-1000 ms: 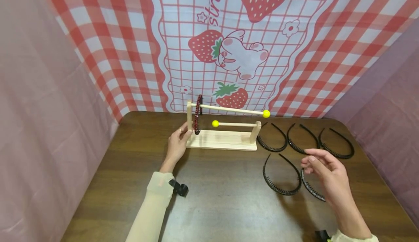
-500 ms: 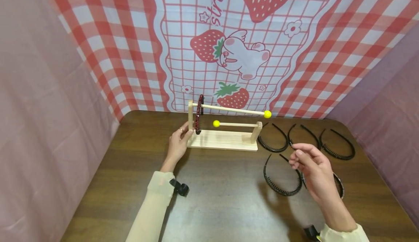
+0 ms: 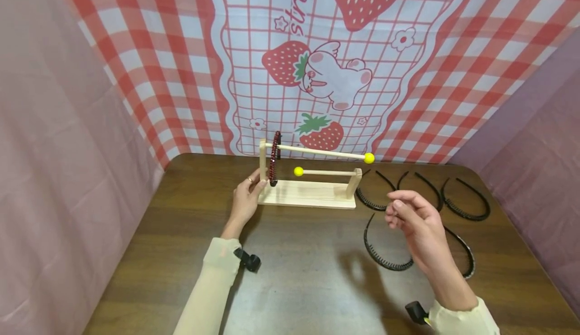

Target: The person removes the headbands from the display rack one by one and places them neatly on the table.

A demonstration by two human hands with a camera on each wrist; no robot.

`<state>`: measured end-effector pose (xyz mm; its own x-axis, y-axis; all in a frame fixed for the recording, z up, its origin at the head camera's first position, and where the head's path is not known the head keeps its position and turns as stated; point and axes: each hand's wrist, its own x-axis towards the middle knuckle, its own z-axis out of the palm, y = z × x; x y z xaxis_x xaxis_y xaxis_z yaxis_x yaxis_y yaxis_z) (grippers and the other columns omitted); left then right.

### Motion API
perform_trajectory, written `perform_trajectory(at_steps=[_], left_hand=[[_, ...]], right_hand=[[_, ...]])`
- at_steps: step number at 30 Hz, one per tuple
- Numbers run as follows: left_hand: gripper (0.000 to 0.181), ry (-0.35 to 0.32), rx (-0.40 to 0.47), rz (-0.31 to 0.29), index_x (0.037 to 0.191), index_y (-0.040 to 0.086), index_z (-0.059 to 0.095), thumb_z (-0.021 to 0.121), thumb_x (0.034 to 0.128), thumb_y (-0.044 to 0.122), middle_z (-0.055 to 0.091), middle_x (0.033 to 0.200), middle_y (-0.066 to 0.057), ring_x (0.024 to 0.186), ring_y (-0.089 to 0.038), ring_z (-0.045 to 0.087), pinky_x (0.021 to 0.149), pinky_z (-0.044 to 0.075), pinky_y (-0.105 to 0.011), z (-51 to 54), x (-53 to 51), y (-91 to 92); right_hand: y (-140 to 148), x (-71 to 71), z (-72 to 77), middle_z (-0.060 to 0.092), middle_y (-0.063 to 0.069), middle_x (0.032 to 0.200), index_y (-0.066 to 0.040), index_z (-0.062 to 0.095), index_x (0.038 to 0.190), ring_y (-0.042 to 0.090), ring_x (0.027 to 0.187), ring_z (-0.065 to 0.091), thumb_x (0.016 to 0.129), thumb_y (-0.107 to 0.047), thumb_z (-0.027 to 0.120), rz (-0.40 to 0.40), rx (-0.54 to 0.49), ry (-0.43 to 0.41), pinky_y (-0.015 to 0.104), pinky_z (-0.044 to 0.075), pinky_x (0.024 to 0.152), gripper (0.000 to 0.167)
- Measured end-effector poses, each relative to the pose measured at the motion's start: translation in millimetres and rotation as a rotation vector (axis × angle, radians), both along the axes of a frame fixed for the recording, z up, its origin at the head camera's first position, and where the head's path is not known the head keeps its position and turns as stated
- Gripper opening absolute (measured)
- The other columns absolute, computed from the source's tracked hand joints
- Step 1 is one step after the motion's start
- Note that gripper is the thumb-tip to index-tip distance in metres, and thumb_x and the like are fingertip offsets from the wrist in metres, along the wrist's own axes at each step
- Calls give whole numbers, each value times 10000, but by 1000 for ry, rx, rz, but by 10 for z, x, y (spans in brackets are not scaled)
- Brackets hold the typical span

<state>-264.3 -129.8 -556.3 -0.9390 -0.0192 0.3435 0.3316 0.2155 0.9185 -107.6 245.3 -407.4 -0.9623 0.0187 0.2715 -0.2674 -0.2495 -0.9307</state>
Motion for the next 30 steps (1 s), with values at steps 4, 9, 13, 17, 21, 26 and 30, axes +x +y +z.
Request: perform_trajectory(at_steps=[4,9,13,17,21,26,30], left_hand=[[397,-27,-15,6,1504,158,713,706,1115,239,782,1352,-139,1226,-348,769,1066,619,-442,38,32,9],[394,-36,-32,11,1499,222,724,723,1109,281,793,1346,-93,1231,-260,770,1054,622,-379,-94,-68,-25],[388,-47,-46,14,1495,262,727,726,1108,281,797,1345,-43,1211,-182,771,1037,620,-319,-172,-128,-42],[400,-78,-40,26,1514,160,704,703,1115,194,776,1372,-124,1237,-307,766,1087,606,-431,56,17,19],[383,-73,-29,19,1500,215,721,702,1118,227,778,1367,-126,1227,-318,770,1094,601,-453,140,70,25],[388,-73,-28,17,1504,149,710,692,1120,211,766,1372,-173,1239,-355,761,1100,594,-494,196,115,39],[397,-43,-21,13,1492,145,719,706,1115,269,783,1345,-160,1225,-348,768,1085,605,-476,119,69,19]], right_hand=[[-99,-55,22,748,38,882,-8,755,1170,106,757,726,1126,83,522,10,36,2,208,605,660,254],[-252,-143,50,747,24,873,-30,770,1129,100,762,729,1116,84,542,31,68,12,218,609,664,256],[-363,-207,54,741,20,870,-37,771,1110,101,763,717,1113,73,561,37,91,17,220,604,663,236],[-446,-260,57,740,20,863,-17,759,1106,99,755,708,1106,73,574,24,98,13,213,603,659,206],[-505,-317,64,732,7,853,-80,773,1086,92,742,704,1100,70,583,3,102,-1,212,600,651,242],[-581,-392,65,724,3,849,-122,780,1074,86,734,705,1095,62,594,-4,124,-22,207,593,642,263],[-649,-449,58,724,9,855,-89,778,1092,91,735,705,1092,58,602,2,130,-15,213,594,642,229]])
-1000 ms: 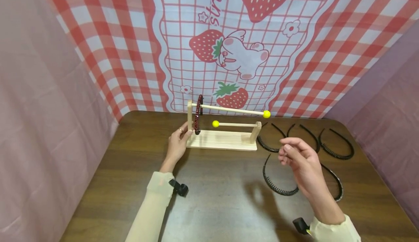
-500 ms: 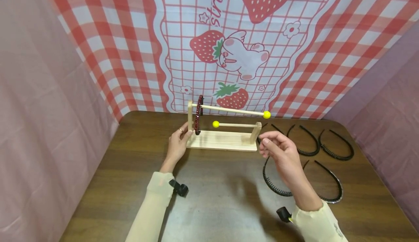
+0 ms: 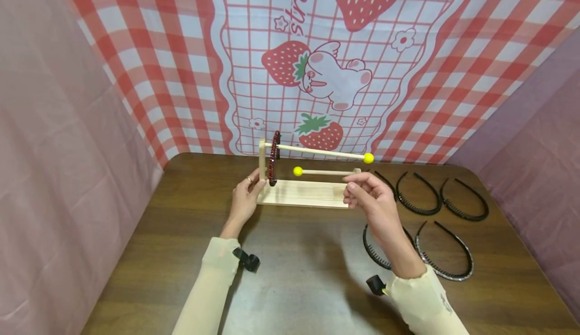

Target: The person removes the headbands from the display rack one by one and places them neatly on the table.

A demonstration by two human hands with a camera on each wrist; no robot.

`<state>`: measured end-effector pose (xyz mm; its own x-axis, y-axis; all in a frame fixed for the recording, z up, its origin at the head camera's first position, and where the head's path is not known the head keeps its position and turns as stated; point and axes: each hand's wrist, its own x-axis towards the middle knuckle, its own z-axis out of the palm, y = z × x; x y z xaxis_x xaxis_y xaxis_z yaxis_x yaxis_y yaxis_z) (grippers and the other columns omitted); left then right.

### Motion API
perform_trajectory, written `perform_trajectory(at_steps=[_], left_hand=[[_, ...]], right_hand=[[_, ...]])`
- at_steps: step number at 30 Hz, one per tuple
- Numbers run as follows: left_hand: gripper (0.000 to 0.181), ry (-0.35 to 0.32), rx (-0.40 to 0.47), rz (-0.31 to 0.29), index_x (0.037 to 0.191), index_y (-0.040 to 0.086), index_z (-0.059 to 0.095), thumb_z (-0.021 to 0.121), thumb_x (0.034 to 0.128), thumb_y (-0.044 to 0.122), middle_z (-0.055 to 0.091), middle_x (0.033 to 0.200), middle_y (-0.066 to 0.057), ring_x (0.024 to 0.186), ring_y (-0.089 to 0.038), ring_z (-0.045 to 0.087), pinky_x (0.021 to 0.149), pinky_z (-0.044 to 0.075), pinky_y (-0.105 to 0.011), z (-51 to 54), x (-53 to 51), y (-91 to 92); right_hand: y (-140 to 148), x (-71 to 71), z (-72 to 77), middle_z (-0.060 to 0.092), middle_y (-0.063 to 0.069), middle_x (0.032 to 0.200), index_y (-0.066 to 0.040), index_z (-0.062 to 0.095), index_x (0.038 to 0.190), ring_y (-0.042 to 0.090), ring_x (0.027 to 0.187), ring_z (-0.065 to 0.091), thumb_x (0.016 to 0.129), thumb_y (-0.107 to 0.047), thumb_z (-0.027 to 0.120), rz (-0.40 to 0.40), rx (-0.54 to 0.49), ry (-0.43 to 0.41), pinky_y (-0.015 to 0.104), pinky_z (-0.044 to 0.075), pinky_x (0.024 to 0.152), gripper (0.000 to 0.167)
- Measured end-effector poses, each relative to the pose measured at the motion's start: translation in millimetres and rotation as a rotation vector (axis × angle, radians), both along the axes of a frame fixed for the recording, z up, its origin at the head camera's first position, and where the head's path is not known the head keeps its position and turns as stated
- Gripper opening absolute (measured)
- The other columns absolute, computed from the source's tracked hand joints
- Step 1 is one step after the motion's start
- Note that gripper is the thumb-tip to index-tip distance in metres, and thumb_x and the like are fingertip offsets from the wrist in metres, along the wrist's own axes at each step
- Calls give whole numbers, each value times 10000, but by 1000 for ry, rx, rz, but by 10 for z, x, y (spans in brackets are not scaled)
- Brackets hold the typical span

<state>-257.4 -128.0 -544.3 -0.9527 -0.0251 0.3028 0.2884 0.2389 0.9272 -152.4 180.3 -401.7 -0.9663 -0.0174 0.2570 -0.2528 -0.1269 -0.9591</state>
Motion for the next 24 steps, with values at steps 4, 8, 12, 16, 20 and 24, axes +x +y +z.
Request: perform_trajectory(at_steps=[4,8,12,16,20,24], left_hand=[[409,33,-8,1,1481,219,737,717,1104,377,806,1310,-101,1198,-291,780,1050,623,-403,-163,-102,-35],[410,21,-27,8,1494,241,728,710,1108,382,799,1330,-92,1219,-303,771,1058,621,-436,-178,-123,-31],[406,39,-2,1,1487,208,731,718,1106,346,797,1322,-133,1205,-341,776,1051,624,-469,-117,-74,-26],[396,36,16,-4,1481,195,735,722,1102,311,799,1310,-146,1201,-355,776,1051,623,-484,-48,-9,-19],[411,16,-8,2,1492,230,729,714,1106,371,801,1324,-96,1208,-303,776,1067,616,-454,-130,-68,-32],[434,-3,-57,16,1507,277,717,698,1107,445,798,1345,-23,1224,-208,765,1064,614,-392,-260,-173,-50]], right_hand=[[-62,-44,-31,721,12,859,-93,777,1106,99,740,699,1091,49,610,7,7,1,224,595,645,220],[-125,-85,-66,722,16,871,-70,764,1137,108,759,702,1094,31,621,8,22,-7,236,604,658,180],[-215,-141,-94,725,15,888,24,724,1186,117,789,708,1092,18,640,2,55,-9,232,606,682,126],[-304,-191,-111,734,1,907,110,681,1229,115,803,711,1074,33,656,-13,93,-10,224,600,693,176],[-369,-242,-118,745,-35,913,136,665,1270,100,807,721,1062,37,673,-25,127,14,216,595,700,231],[-422,-301,-143,743,-51,909,112,670,1307,90,820,731,1053,42,691,-25,153,44,220,599,716,264]])
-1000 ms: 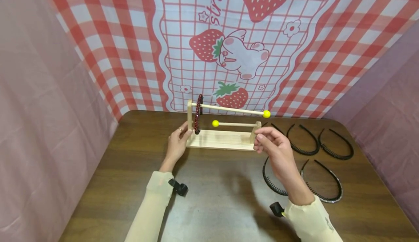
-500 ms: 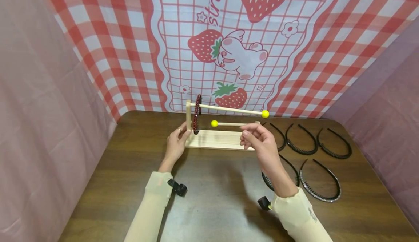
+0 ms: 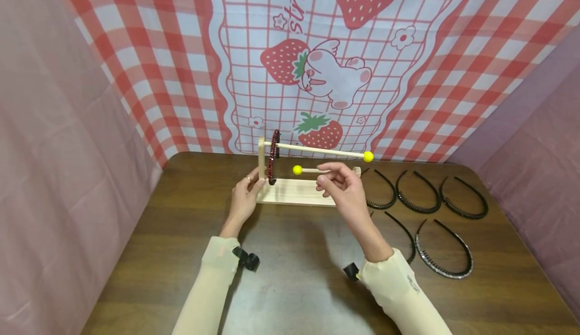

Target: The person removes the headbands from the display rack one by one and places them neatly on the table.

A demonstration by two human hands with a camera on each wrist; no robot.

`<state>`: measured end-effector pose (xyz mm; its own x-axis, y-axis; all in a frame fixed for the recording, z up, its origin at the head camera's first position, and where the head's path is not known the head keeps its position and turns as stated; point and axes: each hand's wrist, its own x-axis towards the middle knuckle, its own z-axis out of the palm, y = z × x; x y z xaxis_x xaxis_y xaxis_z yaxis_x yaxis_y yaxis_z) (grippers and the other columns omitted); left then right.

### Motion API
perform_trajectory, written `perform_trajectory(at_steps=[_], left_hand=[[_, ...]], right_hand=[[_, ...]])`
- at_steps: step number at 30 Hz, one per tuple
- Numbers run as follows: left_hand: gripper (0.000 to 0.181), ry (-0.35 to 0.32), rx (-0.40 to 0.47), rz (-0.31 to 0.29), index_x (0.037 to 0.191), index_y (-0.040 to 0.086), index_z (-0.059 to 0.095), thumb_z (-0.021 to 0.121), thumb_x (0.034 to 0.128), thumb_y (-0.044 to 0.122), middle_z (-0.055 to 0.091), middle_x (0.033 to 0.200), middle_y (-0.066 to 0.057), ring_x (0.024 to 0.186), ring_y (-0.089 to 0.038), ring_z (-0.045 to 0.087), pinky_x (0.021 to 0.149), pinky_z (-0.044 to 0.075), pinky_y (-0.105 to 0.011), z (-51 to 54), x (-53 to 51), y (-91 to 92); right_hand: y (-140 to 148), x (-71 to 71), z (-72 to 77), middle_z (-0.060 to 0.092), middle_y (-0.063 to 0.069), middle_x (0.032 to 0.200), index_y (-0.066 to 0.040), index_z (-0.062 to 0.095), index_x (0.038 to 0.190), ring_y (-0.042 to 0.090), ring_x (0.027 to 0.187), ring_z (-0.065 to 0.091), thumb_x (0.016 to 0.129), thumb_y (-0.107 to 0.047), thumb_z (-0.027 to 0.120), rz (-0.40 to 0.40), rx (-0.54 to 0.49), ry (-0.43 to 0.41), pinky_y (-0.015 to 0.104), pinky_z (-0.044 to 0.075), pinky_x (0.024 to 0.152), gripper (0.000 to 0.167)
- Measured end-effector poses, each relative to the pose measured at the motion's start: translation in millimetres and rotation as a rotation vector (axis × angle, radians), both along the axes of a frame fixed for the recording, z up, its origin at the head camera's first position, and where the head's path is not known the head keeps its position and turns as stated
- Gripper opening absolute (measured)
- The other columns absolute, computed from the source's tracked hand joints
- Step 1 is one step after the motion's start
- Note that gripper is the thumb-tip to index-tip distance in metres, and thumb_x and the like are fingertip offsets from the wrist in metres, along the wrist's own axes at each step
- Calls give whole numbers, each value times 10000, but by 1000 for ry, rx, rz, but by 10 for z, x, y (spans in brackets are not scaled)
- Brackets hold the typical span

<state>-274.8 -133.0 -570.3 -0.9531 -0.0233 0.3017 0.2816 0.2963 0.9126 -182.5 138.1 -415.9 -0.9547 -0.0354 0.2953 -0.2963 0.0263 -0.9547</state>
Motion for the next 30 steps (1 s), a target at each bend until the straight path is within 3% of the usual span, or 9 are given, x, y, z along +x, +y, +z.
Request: perform_trajectory(at_steps=[6,10,13,16,17,18,21,26,30], left_hand=[[420,2,11,-4,1497,248,725,720,1102,390,802,1333,-53,1208,-234,772,1044,623,-382,-25,-31,12],[401,19,42,-5,1488,168,727,718,1106,289,798,1324,-121,1192,-323,780,1045,623,-468,148,81,54],[396,39,73,-16,1484,155,728,719,1105,269,799,1315,-138,1177,-325,786,1033,628,-465,207,119,52],[393,35,71,-10,1482,167,731,724,1104,275,805,1309,-113,1162,-284,791,1012,636,-399,205,115,44],[395,45,81,-16,1476,183,738,735,1098,297,810,1300,-97,1150,-255,795,999,637,-361,153,85,27],[395,29,75,-13,1485,169,730,724,1106,280,803,1314,-115,1167,-283,790,1013,637,-396,193,109,38],[402,19,66,-14,1489,183,728,725,1105,303,800,1320,-115,1183,-300,784,1031,634,-439,154,92,32],[434,-19,46,-11,1494,307,727,732,1084,452,813,1304,23,1183,-183,779,1034,632,-404,-139,-102,-22],[454,-44,75,-37,1485,367,726,740,1060,524,813,1291,90,1201,-180,775,1064,619,-458,-273,-206,-62]], right_hand=[[-53,-57,-43,734,28,941,74,679,1340,94,845,723,1043,25,718,-2,38,21,237,596,745,303],[-80,-73,-50,727,69,953,65,678,1349,96,843,706,1043,19,726,0,44,25,220,576,740,314],[-106,-86,-50,722,41,948,60,674,1357,87,836,693,1040,22,728,3,44,27,204,563,738,324],[-141,-111,-53,715,12,952,71,665,1366,77,844,687,1032,27,735,11,39,32,193,559,749,345],[-153,-119,-52,715,14,960,70,663,1368,78,853,689,1028,27,738,12,40,35,191,559,756,350],[-166,-129,-52,715,22,968,72,662,1368,76,862,688,1026,26,740,12,45,37,186,555,759,354],[-205,-154,-51,718,67,1003,68,659,1378,82,882,674,1022,16,746,11,68,46,182,543,771,370],[-251,-195,-46,716,170,1042,48,654,1399,110,880,651,1028,8,739,15,88,62,191,542,784,383],[-295,-226,-26,712,203,1053,56,645,1414,107,874,653,1025,20,735,23,78,64,193,552,797,400]])
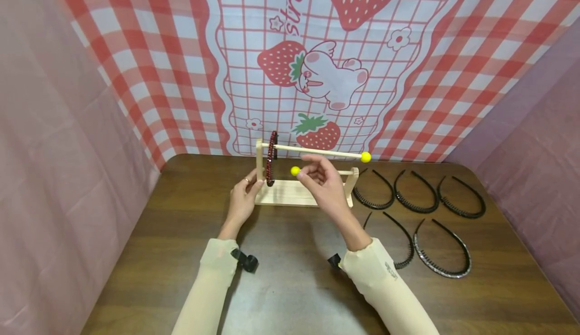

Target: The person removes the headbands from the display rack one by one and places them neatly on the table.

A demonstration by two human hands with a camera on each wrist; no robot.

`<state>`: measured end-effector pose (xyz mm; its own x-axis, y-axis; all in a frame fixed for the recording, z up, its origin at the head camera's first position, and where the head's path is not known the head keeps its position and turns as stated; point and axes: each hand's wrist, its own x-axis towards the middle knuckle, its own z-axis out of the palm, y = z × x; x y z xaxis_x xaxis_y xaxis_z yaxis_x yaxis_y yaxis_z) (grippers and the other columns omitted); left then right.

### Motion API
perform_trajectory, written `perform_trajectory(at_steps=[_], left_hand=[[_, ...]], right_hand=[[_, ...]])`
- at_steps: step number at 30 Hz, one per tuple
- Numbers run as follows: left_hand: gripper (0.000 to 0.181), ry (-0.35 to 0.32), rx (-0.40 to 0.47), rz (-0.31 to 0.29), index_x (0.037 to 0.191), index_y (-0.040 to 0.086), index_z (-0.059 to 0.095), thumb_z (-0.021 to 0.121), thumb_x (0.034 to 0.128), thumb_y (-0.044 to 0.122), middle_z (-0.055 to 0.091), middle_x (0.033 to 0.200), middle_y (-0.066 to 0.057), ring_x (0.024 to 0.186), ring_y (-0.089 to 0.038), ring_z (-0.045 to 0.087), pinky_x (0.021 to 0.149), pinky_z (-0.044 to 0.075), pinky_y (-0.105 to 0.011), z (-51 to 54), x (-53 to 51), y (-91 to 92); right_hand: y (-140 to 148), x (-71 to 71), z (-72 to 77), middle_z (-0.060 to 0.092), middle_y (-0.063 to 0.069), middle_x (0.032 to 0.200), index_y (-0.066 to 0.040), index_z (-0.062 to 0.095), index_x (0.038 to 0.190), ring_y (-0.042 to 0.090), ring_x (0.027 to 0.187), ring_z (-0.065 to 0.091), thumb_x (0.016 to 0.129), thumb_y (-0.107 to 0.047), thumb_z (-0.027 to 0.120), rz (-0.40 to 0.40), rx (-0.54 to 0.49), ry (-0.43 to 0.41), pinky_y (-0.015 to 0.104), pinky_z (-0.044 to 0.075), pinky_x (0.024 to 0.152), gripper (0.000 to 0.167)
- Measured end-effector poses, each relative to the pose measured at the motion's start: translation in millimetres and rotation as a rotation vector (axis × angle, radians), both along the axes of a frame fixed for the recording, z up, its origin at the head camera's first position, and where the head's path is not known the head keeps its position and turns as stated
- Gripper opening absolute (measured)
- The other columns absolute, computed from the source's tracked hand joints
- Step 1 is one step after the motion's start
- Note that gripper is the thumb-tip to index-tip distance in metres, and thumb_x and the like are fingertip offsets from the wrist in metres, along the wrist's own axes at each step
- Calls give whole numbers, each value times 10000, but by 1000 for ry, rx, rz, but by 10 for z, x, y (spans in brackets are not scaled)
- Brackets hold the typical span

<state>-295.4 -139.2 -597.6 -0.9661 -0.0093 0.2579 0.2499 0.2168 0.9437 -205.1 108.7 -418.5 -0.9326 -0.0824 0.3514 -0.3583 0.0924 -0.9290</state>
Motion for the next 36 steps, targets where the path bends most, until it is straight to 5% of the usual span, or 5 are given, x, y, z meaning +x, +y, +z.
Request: perform_trajectory(at_steps=[12,20,28,36], left_hand=[[390,65,-24,30,1477,222,742,727,1104,335,812,1301,-77,1164,-215,781,992,637,-334,316,236,73],[424,59,-18,28,1488,170,728,727,1104,350,802,1321,-101,1179,-248,784,998,645,-382,282,187,75],[414,48,-50,32,1499,200,722,723,1107,332,802,1330,-67,1180,-191,770,1021,635,-390,226,155,67],[441,-17,-16,8,1485,353,728,748,1065,484,806,1321,60,1205,-159,766,1064,616,-392,79,37,14]], right_hand=[[-163,-54,26,733,212,1103,49,601,1502,99,914,682,1032,22,736,35,20,3,219,586,867,490],[-246,-84,7,732,271,1160,-22,592,1547,164,1004,704,1030,2,747,58,40,16,235,596,883,540],[-304,-90,-13,736,260,1232,-86,544,1621,375,1132,721,1040,-47,760,96,76,8,345,602,942,621],[-363,-129,-36,749,242,1278,-65,488,1655,397,1161,737,1019,-11,775,106,88,28,478,606,1043,699]])
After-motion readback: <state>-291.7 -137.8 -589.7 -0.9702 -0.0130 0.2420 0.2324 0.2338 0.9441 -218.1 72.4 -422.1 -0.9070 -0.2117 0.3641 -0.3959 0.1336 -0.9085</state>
